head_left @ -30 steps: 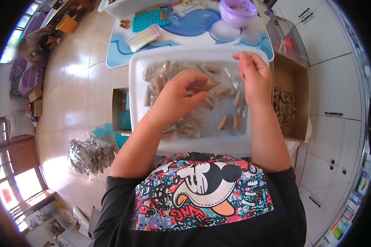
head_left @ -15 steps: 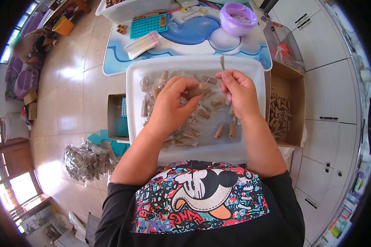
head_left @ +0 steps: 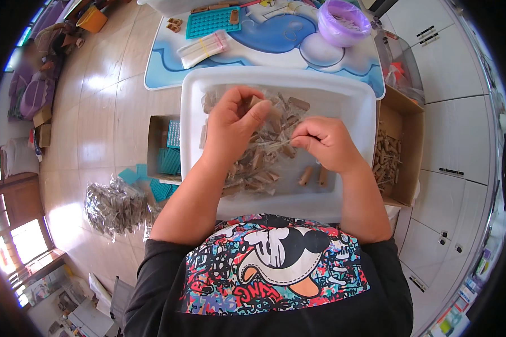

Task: The person places small cylindrical components into individual plastic bags by hand, then organizes the bagged components in a white tray.

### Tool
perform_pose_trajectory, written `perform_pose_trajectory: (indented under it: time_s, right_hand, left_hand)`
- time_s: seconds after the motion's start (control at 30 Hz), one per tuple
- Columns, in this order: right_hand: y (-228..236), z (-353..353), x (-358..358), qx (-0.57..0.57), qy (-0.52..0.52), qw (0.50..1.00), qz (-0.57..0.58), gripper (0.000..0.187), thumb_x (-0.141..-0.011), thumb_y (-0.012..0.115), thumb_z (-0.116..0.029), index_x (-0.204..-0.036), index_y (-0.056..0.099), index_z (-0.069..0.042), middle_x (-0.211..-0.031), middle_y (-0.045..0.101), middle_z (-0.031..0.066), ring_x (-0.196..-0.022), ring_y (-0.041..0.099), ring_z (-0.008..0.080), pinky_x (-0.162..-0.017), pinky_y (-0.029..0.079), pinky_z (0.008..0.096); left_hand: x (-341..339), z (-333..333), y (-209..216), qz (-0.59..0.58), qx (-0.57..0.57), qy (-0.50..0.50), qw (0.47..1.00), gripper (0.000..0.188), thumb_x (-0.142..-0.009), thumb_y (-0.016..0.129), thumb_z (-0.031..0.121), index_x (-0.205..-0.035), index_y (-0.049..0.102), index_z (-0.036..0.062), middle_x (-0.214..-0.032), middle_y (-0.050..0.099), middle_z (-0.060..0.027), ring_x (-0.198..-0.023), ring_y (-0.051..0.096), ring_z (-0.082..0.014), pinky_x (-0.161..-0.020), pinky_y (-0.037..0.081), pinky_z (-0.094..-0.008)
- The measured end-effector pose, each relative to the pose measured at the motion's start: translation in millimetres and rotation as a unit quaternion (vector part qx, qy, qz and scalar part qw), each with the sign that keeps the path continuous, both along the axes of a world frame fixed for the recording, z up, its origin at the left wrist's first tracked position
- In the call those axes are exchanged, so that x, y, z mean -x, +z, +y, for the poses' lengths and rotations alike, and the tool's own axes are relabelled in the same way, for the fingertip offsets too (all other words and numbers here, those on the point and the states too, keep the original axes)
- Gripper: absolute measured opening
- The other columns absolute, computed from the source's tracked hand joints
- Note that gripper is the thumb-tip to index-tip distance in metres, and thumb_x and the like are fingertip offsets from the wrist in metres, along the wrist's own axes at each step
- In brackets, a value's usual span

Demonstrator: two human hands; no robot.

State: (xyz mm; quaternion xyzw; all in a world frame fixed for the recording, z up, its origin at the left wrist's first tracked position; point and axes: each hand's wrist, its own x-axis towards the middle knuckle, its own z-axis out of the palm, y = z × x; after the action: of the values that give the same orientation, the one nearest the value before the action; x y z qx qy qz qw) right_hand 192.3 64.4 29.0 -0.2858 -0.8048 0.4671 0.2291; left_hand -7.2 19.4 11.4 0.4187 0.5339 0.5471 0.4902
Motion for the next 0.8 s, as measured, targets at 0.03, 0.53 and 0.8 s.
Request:
perform_pose_trajectory:
  time_s: [0.03,0.53,0.8]
  right_hand:
    - [2,-2,0,0.001,-0.002,1.0,-0.001,0.012,-0.08,0.063,-0.014,-0.082,0.06,-0.003,-0.065,0.055,0.0024,-0.061,0.05,0.0115,-0.054,0.038,0.0224]
    - [-8,5,1,0.129,-0.215,0.965,0.082,0.013,-0.081,0.064,-0.013,-0.087,0.062,-0.001,-0.068,0.057,-0.0024,-0.06,0.046,0.0029,-0.054,0.038,0.018]
    - [-1,-6,10,0.102,-0.175,0.978,0.053,0.018,-0.082,0.063,-0.016,-0.09,0.061,0.0,-0.065,0.055,0.0001,-0.061,0.048,0.0045,-0.055,0.04,0.0205]
  left_hand:
    - [-2,1,0,0.014,0.034,-0.021,0.999,0.017,-0.085,0.057,0.01,-0.1,0.052,0.0011,-0.077,0.057,-0.0029,-0.063,0.053,-0.0084,-0.06,0.044,-0.0206]
    - [-25,-1,9,-0.048,0.049,-0.078,0.995,0.017,-0.085,0.059,0.017,-0.092,0.058,0.0008,-0.074,0.058,-0.0033,-0.055,0.053,-0.0077,-0.047,0.044,-0.0206]
    - [-23,0,7,-0.076,0.118,-0.066,0.988,0.02,-0.087,0.057,0.022,-0.087,0.059,0.002,-0.072,0.058,-0.0021,-0.054,0.054,-0.0081,-0.047,0.045,-0.0205]
